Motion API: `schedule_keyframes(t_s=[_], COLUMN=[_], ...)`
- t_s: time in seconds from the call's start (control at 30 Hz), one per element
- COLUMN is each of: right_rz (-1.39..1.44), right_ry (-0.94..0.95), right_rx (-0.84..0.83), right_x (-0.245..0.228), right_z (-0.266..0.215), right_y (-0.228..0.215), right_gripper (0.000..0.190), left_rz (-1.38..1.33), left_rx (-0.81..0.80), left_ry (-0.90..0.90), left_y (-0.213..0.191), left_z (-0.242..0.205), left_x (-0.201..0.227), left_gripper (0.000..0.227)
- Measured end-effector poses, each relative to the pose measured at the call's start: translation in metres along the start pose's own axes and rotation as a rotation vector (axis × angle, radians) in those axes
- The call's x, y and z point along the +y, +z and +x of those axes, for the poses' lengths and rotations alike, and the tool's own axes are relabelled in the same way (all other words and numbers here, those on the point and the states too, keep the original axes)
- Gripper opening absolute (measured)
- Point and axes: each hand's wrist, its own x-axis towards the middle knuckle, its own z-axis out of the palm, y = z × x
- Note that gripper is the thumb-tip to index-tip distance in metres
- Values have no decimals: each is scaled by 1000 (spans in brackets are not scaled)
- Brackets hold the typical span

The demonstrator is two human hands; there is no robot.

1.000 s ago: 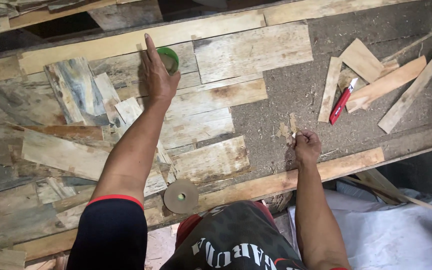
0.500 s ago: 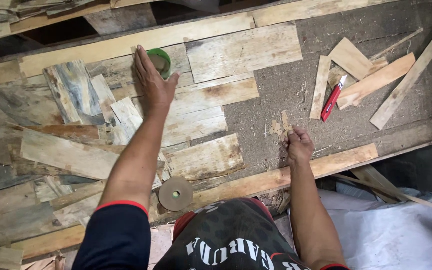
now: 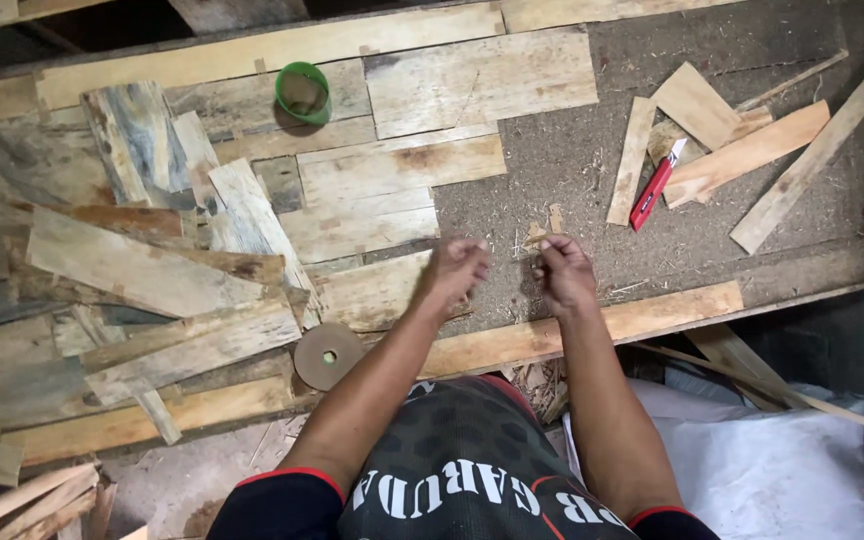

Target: Using a utility knife to cut and prepare thin wood strips on a workshop table.

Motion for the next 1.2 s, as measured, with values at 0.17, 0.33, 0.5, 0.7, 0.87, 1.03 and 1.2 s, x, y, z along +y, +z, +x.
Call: schedule_keyframes(t_s=[0.17, 0.33, 0.5, 0.7, 0.87, 1.03, 1.2], right_rz=[-492, -616, -672, -682, -519, -448, -365], right_ry=[-353, -757, -550, -325, -191, -150, -22], right_rx=[-179, -539, -515, -418, -378, -413, -443], right_x=[-10, -6, -10, 2, 18, 33, 28], right_z=[-39, -38, -48, -40, -19, 10, 27], right_y=[39, 53, 91, 146, 189, 226, 273], right_gripper=[9, 11, 8, 11, 8, 7, 8], left_rz=[-468, -638, -700, -665, -589, -618, -754], left_rx=[-106, -41, 120, 331, 399, 453, 451], left_ry=[-265, -195, -77, 103, 135, 244, 331], left_y=[21, 10, -11, -41, -73, -109, -148], left_z=[-5, 10, 7, 5, 15, 54, 90], left_x=[-2, -33, -31, -12, -2, -14, -12], left_gripper=[41, 26, 13, 8, 8, 10, 12])
